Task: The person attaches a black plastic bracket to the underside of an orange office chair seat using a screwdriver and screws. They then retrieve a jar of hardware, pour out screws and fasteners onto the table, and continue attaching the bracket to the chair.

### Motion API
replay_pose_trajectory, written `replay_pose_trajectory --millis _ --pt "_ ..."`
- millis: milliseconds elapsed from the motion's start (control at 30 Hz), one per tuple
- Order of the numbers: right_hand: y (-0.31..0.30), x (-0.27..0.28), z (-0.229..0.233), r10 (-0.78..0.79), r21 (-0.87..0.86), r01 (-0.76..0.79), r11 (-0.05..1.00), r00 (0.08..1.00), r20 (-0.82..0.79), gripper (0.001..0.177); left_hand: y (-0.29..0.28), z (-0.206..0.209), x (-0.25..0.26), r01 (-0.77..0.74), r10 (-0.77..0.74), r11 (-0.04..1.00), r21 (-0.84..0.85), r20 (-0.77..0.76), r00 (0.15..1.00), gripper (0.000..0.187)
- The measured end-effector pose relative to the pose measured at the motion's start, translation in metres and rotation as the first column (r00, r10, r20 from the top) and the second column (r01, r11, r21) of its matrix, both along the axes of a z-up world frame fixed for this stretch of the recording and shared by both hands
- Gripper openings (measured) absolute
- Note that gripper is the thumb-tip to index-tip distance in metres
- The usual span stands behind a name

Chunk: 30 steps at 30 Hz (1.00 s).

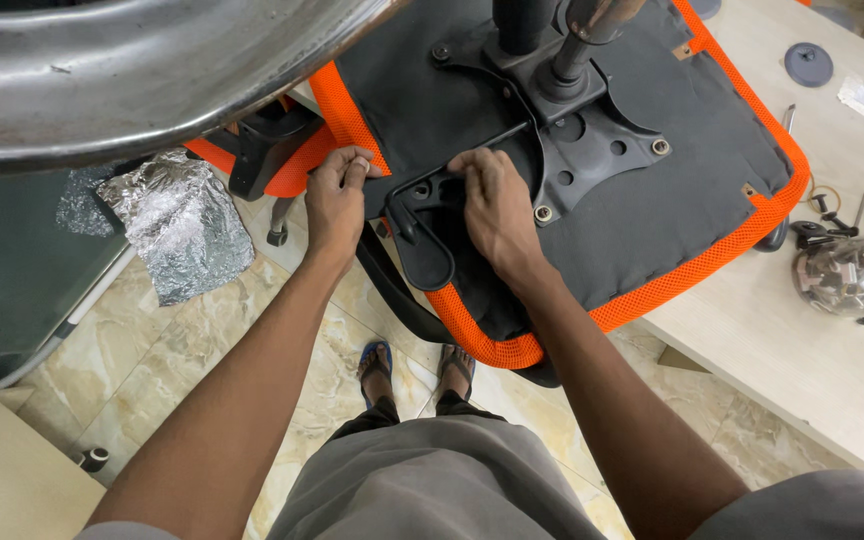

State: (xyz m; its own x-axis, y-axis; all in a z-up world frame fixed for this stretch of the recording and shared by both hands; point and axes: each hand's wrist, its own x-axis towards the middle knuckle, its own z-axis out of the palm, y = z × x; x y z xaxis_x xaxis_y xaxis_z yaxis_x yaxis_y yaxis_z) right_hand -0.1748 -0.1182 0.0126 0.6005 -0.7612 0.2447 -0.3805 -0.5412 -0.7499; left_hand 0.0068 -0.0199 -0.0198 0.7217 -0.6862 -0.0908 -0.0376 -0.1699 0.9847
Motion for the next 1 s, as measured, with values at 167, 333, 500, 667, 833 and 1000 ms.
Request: replay_pose_trajectory --millis 167,333,500,667,833,1000 --pt "0.015 -0.004 0.007 -0.104 -0.173 0.085 0.981 0.989 -0.105 0.019 -0.003 -0.004 0.005 0.013 -0.013 1.000 -0.013 -0.015 1.000 0.017" --pt "0.027 -0.014 0.013 -0.177 -0.163 0.159 0.974 0.979 -0.105 0.019 -0.016 -0.013 -0.010 -0.187 0.167 0.964 -0.187 -0.121 0.979 0.018" --pt "0.027 -0.013 0.010 -0.207 -0.165 0.190 0.968 0.974 -0.092 0.022 -0.030 -0.009 -0.015 -0.318 0.285 0.932 -0.174 -0.191 0.939 0.018" --pt "0.024 -0.015 0.009 -0.234 -0.090 0.225 0.970 0.966 -0.111 0.023 -0.032 -0.003 -0.014 -0.274 0.250 0.951 -0.144 -0.161 0.955 0.018" --pt "0.022 -0.014 0.009 -0.243 -0.066 0.238 0.969 0.967 -0.075 0.021 -0.034 -0.001 -0.014 -0.262 0.237 0.954 -0.146 -0.167 0.957 0.018" --pt "0.020 -0.015 0.005 -0.259 -0.088 0.256 0.963 0.966 -0.018 0.019 -0.038 -0.002 -0.011 -0.249 0.232 0.964 -0.091 -0.168 0.958 0.018"
